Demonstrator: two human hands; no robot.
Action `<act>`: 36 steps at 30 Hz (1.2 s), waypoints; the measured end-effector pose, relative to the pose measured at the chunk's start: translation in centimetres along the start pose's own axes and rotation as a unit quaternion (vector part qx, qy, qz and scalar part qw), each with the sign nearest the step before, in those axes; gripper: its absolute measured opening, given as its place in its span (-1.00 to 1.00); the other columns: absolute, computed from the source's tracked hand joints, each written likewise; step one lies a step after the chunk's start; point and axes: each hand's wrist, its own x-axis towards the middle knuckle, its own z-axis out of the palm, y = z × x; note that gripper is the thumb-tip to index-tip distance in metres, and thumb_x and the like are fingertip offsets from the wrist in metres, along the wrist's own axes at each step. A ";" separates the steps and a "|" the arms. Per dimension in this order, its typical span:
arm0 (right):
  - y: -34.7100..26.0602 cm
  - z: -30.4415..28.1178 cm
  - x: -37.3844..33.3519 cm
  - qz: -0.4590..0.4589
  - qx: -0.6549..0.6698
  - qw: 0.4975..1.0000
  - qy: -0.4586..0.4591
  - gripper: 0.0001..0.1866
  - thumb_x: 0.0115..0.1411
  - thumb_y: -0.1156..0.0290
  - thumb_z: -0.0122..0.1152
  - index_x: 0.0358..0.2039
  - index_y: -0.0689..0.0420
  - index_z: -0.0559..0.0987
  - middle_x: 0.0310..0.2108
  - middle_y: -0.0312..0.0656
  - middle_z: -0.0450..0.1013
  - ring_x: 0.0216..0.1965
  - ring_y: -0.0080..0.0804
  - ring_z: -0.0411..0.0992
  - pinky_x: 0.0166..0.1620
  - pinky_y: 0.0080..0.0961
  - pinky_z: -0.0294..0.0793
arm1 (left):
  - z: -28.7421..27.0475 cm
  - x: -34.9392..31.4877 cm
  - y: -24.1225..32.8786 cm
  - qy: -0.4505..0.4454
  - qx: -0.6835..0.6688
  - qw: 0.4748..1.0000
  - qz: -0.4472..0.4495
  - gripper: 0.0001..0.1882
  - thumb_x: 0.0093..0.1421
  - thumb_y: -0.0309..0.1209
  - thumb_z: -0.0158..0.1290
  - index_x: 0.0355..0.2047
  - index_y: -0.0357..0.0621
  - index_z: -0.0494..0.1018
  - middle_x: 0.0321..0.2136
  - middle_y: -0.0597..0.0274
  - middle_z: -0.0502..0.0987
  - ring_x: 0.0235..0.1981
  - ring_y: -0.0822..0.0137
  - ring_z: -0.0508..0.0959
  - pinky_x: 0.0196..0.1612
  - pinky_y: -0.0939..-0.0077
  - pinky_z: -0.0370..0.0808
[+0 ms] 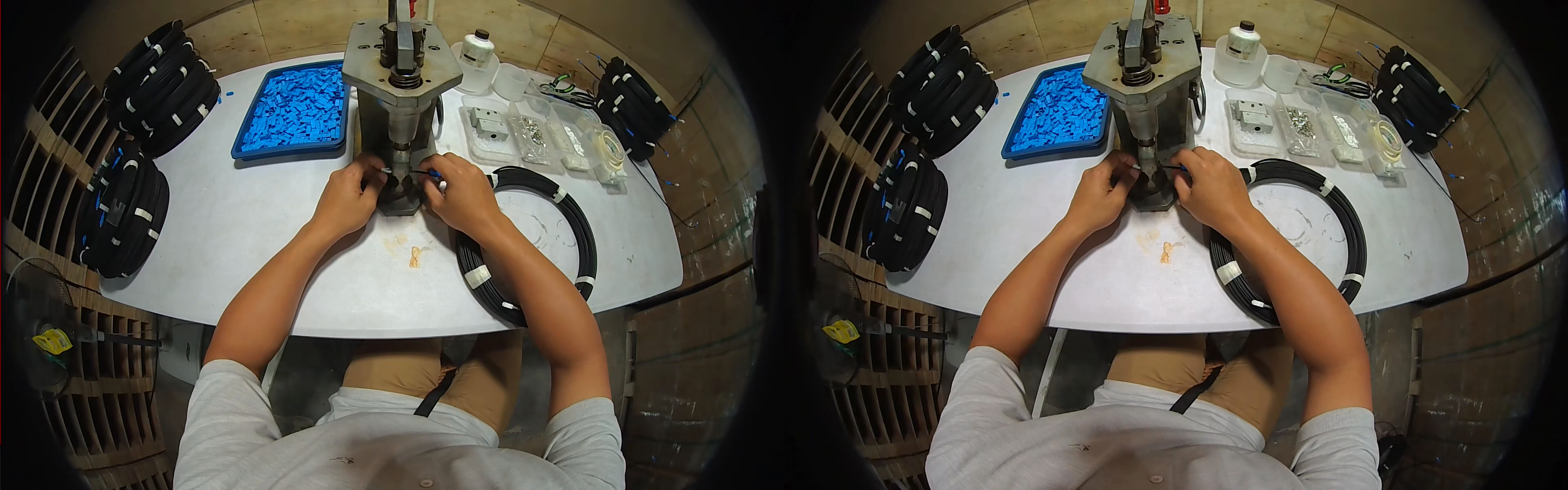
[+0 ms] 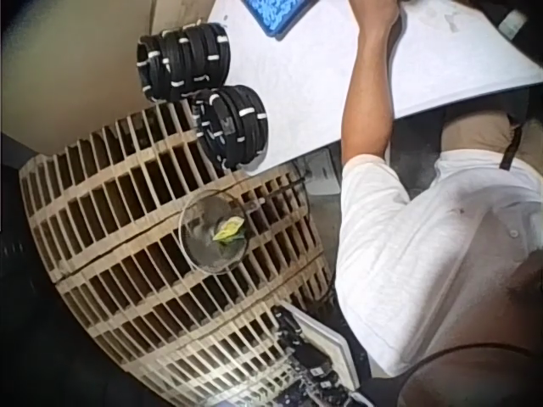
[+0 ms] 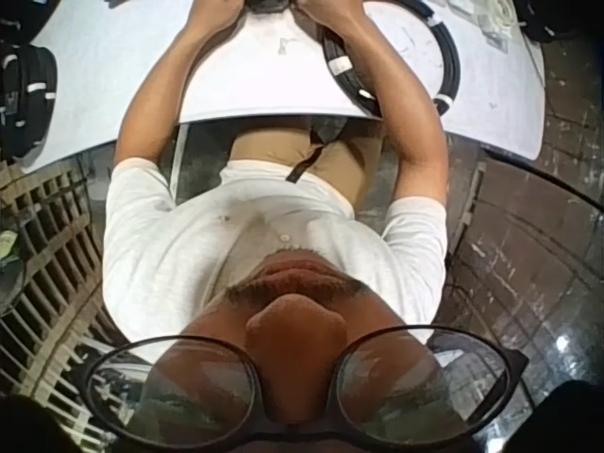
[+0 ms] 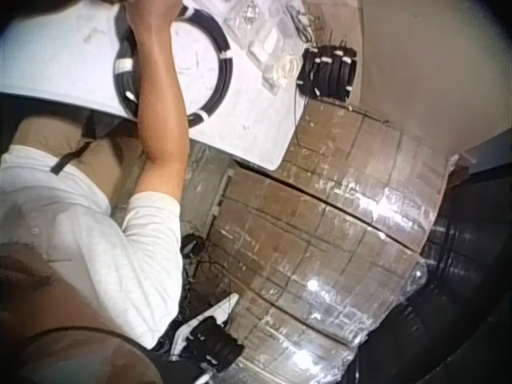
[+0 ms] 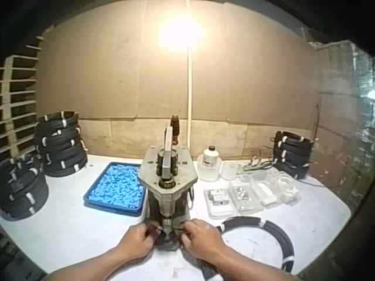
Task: Crimping connectors onto the ends of a coiled electrical cable using an industrial press machine.
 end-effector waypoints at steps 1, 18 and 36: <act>0.0 0.0 0.0 0.002 -0.001 1.000 -0.002 -0.82 0.16 0.41 0.27 -0.21 0.12 0.63 -0.31 -0.03 0.55 -0.20 0.02 0.55 -0.13 -0.11 0.56 | 0.0 0.0 -0.1 0.000 0.000 1.000 0.000 -0.76 0.31 -0.44 0.10 -0.05 -0.28 0.50 -0.32 -0.01 0.68 -0.24 0.14 0.68 -0.12 0.32 0.55; 0.3 0.2 0.0 -0.005 -0.010 1.000 0.002 -0.85 0.18 0.42 0.28 -0.22 0.10 0.64 -0.31 -0.06 0.56 -0.28 -0.03 0.57 -0.19 -0.17 0.56 | 0.0 0.1 -0.4 0.000 0.004 1.000 0.000 -0.77 0.31 -0.44 0.10 -0.06 -0.27 0.51 -0.30 -0.02 0.68 -0.22 0.14 0.69 -0.10 0.33 0.56; 0.4 0.3 0.0 -0.021 -0.017 1.000 0.010 -0.82 0.16 0.45 0.32 -0.20 0.09 0.67 -0.30 -0.09 0.58 -0.30 -0.05 0.57 -0.21 -0.22 0.56 | 0.2 0.1 -0.4 -0.001 -0.008 1.000 -0.001 -0.78 0.31 -0.48 0.07 -0.07 -0.29 0.52 -0.28 -0.05 0.68 -0.19 0.15 0.70 -0.08 0.33 0.56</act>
